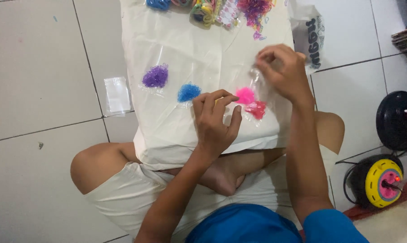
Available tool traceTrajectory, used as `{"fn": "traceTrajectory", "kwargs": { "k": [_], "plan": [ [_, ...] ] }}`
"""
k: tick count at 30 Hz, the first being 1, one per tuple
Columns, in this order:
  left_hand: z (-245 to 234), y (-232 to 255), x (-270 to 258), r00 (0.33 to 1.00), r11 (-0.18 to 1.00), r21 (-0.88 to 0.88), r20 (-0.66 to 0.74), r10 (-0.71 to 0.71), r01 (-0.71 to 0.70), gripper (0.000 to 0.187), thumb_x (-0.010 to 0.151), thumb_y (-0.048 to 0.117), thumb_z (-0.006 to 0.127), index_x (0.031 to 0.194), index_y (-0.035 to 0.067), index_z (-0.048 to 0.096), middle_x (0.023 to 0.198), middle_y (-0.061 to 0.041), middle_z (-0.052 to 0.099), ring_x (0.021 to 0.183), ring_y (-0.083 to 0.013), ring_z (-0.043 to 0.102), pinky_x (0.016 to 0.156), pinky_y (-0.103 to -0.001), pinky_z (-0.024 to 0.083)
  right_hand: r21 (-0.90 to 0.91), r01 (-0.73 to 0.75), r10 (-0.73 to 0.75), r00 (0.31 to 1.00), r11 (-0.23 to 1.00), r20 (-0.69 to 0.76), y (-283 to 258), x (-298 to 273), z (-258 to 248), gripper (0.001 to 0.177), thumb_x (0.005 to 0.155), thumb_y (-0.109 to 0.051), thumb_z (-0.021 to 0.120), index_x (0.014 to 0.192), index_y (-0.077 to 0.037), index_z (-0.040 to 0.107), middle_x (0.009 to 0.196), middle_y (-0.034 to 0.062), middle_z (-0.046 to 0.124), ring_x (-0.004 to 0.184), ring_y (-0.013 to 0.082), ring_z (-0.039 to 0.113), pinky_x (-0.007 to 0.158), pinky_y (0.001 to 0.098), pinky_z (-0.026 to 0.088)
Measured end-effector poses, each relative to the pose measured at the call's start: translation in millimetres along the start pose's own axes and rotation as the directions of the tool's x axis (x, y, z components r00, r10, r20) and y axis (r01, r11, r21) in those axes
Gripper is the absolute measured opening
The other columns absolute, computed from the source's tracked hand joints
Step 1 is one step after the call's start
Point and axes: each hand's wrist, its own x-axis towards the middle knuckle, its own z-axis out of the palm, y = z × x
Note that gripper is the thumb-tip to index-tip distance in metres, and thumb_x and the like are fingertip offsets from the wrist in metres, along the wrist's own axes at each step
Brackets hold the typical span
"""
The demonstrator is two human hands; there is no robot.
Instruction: Sorting small colorful rubber bands into piles by color on a white surface.
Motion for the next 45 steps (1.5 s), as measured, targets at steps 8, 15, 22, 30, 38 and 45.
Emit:
{"fn": "traceTrajectory", "kwargs": {
  "k": [8, 15, 22, 30, 38, 45],
  "plan": [
    [8, 0, -4, 0.99, 0.93, 0.355, 0.127, 0.056, -0.099, 0.032, 0.085, 0.017, 0.077, 0.115, 0.009, 0.07, 0.133, -0.011, 0.051, 0.117, -0.0324, 0.037, 0.098, -0.047, 0.026, 0.029, -0.066, 0.07, 0.984, 0.997, -0.163, 42, 27, 9, 0.03, 0.091, 0.0, 0.076, 0.12, 0.005, 0.073, 0.097, 0.0108, 0.067, 0.071, 0.0156, 0.054, 0.063, 0.0277, 0.048],
    [10, 2, -5, 0.997, 0.955, 0.295, 0.078, 0.0, -0.023, 0.035, 0.086, 0.015, 0.078, 0.119, 0.01, 0.068, 0.129, -0.009, 0.056, 0.118, -0.0309, 0.036, 0.105, -0.044, 0.026, -0.067, -0.099, 0.076, 0.956, 0.993, -0.283, 26, 37, 23, 0.01, 0.087, 0.005, 0.074, 0.094, -0.002, 0.074, 0.091, 0.0098, 0.07, 0.073, 0.0172, 0.062, 0.065, 0.0298, 0.053],
    [11, 7, 12, 0.99, 0.981, 0.188, 0.123, -0.073, 0.049, 0.04, 0.081, 0.009, 0.079, 0.119, 0.01, 0.067, 0.131, -0.007, 0.055, 0.118, -0.0316, 0.041, 0.107, -0.044, 0.029, -0.07, -0.009, -0.014, 0.946, 0.998, -0.325, 34, 31, 26, 0.004, 0.091, 0.001, 0.075, 0.093, -0.003, 0.075, 0.09, 0.0069, 0.065, 0.079, 0.0213, 0.057, 0.071, 0.0341, 0.048],
    [13, 21, 55, 0.973, 0.945, 0.249, 0.143, 0.179, -0.21, 0.025, 0.083, -0.002, 0.076, 0.107, 0.003, 0.069, 0.111, -0.01, 0.063, 0.086, -0.0247, 0.053, 0.071, -0.034, 0.048, -0.075, -0.106, 0.067, 0.915, 0.992, -0.397, 19, 41, 22, 0.021, 0.091, -0.005, 0.067, 0.111, -0.006, 0.075, 0.082, 0.0041, 0.068, 0.068, 0.0194, 0.06, 0.065, 0.0343, 0.048],
    [30, 19, 20, 0.969, 0.918, 0.328, 0.173, 0.174, -0.224, 0.041, 0.082, 0.011, 0.08, 0.119, 0.005, 0.065, 0.118, -0.011, 0.063, 0.101, -0.0279, 0.055, 0.093, -0.04, 0.046, -0.061, -0.134, 0.098, 0.911, 0.989, -0.4, 28, 47, 27, 0.001, 0.092, -0.01, 0.067, 0.092, -0.009, 0.068, 0.079, 0.0018, 0.07, 0.069, 0.0203, 0.062, 0.073, 0.0365, 0.048],
    [40, 11, 3, 0.95, 0.796, 0.538, 0.277, 0.144, -0.277, 0.055, 0.087, 0.037, 0.081, 0.133, 0.013, 0.062, 0.137, -0.009, 0.051, 0.116, -0.0296, 0.045, 0.105, -0.041, 0.032, 0.07, -0.271, 0.279, 0.905, 0.96, -0.32, 41, 52, 28, 0.024, 0.098, -0.013, 0.052, 0.12, -0.015, 0.063, 0.084, 0.0043, 0.074, 0.072, 0.0225, 0.067, 0.069, 0.0405, 0.049]
  ]
}}
